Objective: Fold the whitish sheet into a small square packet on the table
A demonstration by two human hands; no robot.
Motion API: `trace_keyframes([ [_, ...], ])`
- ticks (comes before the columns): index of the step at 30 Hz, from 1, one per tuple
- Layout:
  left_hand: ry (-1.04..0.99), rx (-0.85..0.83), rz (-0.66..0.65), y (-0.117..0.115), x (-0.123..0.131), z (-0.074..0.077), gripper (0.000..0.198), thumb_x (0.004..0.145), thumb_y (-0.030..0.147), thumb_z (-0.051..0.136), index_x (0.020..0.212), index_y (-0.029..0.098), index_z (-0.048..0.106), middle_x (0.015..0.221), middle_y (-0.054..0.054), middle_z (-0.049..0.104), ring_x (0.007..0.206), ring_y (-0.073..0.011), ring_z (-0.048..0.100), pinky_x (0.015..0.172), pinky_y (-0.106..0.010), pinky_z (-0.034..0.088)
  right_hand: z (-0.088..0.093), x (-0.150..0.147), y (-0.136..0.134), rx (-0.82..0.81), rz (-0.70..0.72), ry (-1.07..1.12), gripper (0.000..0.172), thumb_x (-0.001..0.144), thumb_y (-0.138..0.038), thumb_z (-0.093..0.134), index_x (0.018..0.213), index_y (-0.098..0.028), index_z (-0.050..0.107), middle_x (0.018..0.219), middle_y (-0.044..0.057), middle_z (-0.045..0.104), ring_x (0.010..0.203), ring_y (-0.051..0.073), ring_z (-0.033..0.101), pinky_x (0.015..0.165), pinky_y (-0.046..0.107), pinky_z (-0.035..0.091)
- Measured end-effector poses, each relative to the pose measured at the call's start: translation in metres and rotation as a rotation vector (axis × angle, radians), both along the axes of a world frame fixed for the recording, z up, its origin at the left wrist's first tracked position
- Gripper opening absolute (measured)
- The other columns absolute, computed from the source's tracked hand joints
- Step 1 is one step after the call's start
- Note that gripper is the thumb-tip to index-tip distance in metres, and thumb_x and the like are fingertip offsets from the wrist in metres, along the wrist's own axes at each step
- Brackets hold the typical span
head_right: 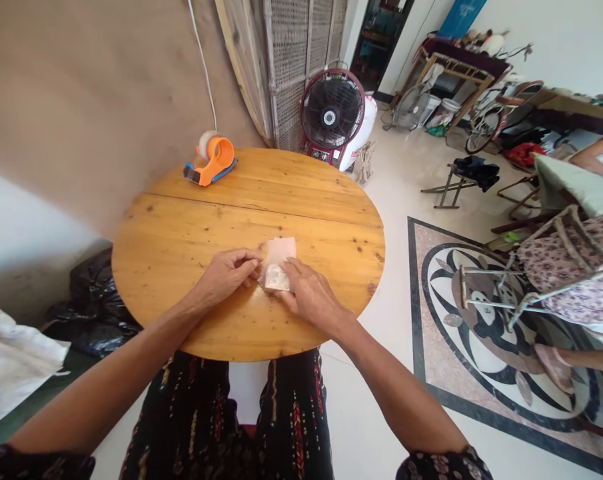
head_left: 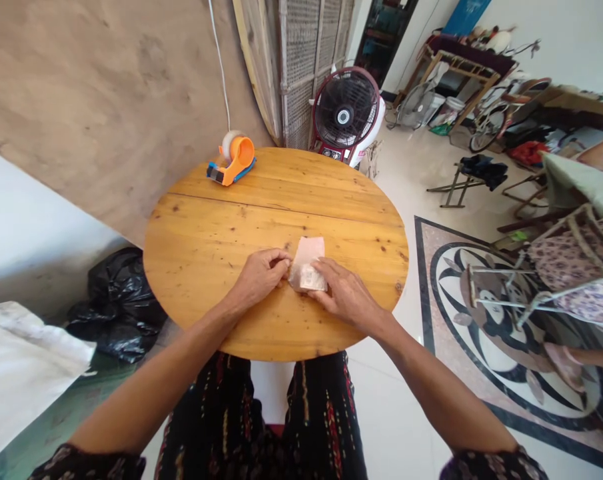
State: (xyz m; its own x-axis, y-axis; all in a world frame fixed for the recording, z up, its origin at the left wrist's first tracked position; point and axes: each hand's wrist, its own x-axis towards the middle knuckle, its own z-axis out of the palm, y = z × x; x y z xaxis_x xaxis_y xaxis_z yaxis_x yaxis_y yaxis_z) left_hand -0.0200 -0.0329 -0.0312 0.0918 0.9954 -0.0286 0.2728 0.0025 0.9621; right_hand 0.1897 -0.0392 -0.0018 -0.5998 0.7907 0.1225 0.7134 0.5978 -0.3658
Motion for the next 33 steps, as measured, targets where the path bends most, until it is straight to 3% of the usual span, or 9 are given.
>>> trace_keyframes([
  [5,0.069,0.047,-0.008,0.003,0.000,0.006,0.023,0.079,0.024,0.052,0.094,0.015,0.068,0.071,-0.002,0.068,0.059,-0.0130,0.061,0.054,-0.023,0.050,0.005,0.000,0.001,-0.044,0.002,-0.010,0.038,0.088,-0.034,0.058,0.123,-0.019,0.054,0.116,0.010,0.066,0.100,0.024,0.064,0.083,0.035,0.048],
  [10,0.186,0.192,0.017,0.016,0.009,0.013,0.024,0.080,0.030,0.056,0.093,0.015,0.070,0.081,-0.004,0.070,0.072,-0.0154,0.062,0.066,-0.025,0.049,0.010,0.000,0.000,-0.049,-0.007,-0.030,0.048,0.089,-0.036,0.057,0.133,-0.022,0.047,0.117,0.009,0.067,0.096,0.024,0.065,0.077,0.034,0.048],
  [13,0.237,0.219,-0.035,0.026,0.016,0.014,0.023,0.081,0.030,0.053,0.082,0.015,0.071,0.076,-0.003,0.069,0.071,-0.0156,0.060,0.063,-0.024,0.046,0.010,0.001,0.001,-0.043,0.015,-0.046,0.052,0.089,-0.034,0.056,0.138,-0.022,0.043,0.120,0.009,0.066,0.100,0.025,0.064,0.080,0.035,0.048],
  [21,0.389,0.176,-0.057,0.049,0.021,0.009,0.023,0.076,0.024,0.047,0.060,0.015,0.062,0.057,0.001,0.057,0.056,-0.0126,0.050,0.051,-0.022,0.033,0.008,0.002,0.004,-0.037,0.031,-0.028,0.043,0.087,-0.033,0.057,0.128,-0.022,0.052,0.118,0.010,0.066,0.096,0.023,0.064,0.082,0.035,0.047],
  [26,0.493,0.139,-0.092,0.057,0.025,0.013,0.021,0.074,0.022,0.048,0.062,0.017,0.065,0.054,0.001,0.057,0.054,-0.0128,0.048,0.050,-0.024,0.029,0.011,0.001,0.009,-0.056,0.038,-0.037,0.046,0.083,-0.031,0.061,0.128,-0.023,0.053,0.114,0.008,0.069,0.095,0.024,0.065,0.083,0.036,0.047],
  [33,0.724,0.182,-0.095,0.063,0.029,0.011,0.017,0.074,0.022,0.053,0.063,0.020,0.066,0.061,-0.002,0.064,0.057,-0.0162,0.052,0.052,-0.027,0.025,0.013,0.000,0.017,-0.119,0.022,0.030,0.050,0.078,-0.038,0.069,0.125,-0.023,0.058,0.121,0.009,0.064,0.111,0.027,0.059,0.093,0.041,0.045],
])
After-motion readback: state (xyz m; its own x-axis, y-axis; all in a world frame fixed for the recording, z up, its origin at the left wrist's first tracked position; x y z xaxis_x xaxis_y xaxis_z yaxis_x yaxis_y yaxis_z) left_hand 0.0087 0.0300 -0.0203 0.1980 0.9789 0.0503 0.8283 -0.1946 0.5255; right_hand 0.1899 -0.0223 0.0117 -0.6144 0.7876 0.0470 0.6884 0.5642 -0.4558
